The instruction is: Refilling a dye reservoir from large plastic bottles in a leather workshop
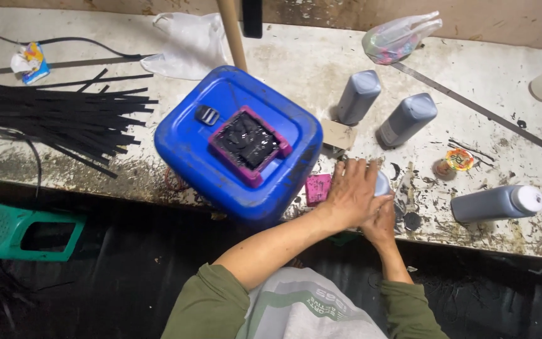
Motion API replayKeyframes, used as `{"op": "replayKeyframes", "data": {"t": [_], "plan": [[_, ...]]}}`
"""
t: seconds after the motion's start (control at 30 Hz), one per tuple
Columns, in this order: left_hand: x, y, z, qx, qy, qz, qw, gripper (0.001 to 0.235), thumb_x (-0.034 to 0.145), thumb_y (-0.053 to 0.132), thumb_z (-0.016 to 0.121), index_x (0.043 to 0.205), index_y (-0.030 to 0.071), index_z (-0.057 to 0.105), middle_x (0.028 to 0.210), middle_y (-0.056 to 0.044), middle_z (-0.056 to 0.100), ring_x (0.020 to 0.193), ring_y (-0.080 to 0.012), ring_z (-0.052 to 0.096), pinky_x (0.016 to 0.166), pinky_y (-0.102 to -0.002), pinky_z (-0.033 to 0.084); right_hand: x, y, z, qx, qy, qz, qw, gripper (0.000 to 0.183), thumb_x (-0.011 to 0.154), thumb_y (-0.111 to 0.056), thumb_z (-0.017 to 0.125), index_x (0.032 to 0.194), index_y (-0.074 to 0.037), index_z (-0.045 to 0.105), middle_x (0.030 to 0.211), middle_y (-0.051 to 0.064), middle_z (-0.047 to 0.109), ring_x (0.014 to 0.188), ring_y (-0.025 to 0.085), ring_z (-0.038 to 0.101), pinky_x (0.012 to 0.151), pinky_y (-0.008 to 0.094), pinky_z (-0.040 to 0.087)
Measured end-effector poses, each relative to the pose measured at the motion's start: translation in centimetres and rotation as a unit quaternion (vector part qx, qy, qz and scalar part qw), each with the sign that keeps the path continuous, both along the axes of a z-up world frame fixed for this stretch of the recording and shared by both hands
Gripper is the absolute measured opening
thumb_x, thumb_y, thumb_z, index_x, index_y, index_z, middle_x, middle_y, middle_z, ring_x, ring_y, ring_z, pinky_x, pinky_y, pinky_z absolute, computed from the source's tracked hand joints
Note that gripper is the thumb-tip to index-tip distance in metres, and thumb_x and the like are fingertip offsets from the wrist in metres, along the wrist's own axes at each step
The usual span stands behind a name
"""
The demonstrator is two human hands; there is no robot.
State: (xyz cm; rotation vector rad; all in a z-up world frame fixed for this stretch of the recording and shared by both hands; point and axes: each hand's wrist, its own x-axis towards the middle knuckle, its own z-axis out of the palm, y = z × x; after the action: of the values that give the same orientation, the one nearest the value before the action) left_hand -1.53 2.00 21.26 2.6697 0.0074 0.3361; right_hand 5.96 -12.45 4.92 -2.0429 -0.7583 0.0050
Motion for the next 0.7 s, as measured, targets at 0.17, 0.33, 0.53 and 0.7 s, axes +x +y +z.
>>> {"op": "replayKeyframes", "data": {"t": [0.17, 0.33, 0.53, 0.7], "plan": [[-2.8, -0.1, -1.1, -0.023, -0.055, -0.028, 0.998, 0.065, 0.090, 0.034, 0.061, 0.138, -0.009, 0.051, 0.124, -0.028, 0.056, 0.120, -0.0446, 0.050, 0.106, -0.067, 0.036, -3.1, -0.4, 1.8, 0.033, -0.075, 0.032, 0.996, 0.068, 0.079, -0.012, 0.074, 0.134, 0.014, 0.043, 0.117, 0.030, 0.053, 0.112, 0.047, 0.057, 0.101, 0.054, 0.048], [-7.2, 0.7, 0.4, -0.019, -0.124, -0.073, 0.989, 0.064, 0.076, 0.028, 0.071, 0.129, -0.007, 0.059, 0.111, -0.024, 0.059, 0.110, -0.0415, 0.055, 0.096, -0.059, 0.042, -7.9, 1.9, 3.4, 0.046, -0.070, 0.017, 0.996, 0.076, 0.073, -0.017, 0.079, 0.136, 0.007, 0.042, 0.120, 0.025, 0.057, 0.117, 0.038, 0.058, 0.109, 0.048, 0.044], [-13.2, 2.3, 0.5, -0.074, -0.187, -0.129, 0.971, 0.070, 0.070, 0.030, 0.071, 0.127, -0.008, 0.058, 0.107, -0.025, 0.056, 0.107, -0.0433, 0.054, 0.094, -0.058, 0.043, -15.1, 8.1, 5.3, 0.051, -0.061, 0.022, 0.997, 0.082, 0.068, -0.017, 0.084, 0.135, 0.006, 0.044, 0.119, 0.024, 0.058, 0.115, 0.037, 0.059, 0.107, 0.048, 0.045], [-19.2, 6.6, 3.2, 0.007, -0.143, -0.139, 0.980, 0.056, 0.076, 0.051, 0.069, 0.105, 0.004, 0.060, 0.107, -0.016, 0.061, 0.105, -0.0356, 0.056, 0.089, -0.052, 0.044, -20.5, 12.8, 6.7, 0.060, -0.053, 0.025, 0.996, 0.087, 0.063, -0.017, 0.088, 0.135, 0.005, 0.045, 0.119, 0.022, 0.058, 0.114, 0.037, 0.061, 0.106, 0.049, 0.046]]}}
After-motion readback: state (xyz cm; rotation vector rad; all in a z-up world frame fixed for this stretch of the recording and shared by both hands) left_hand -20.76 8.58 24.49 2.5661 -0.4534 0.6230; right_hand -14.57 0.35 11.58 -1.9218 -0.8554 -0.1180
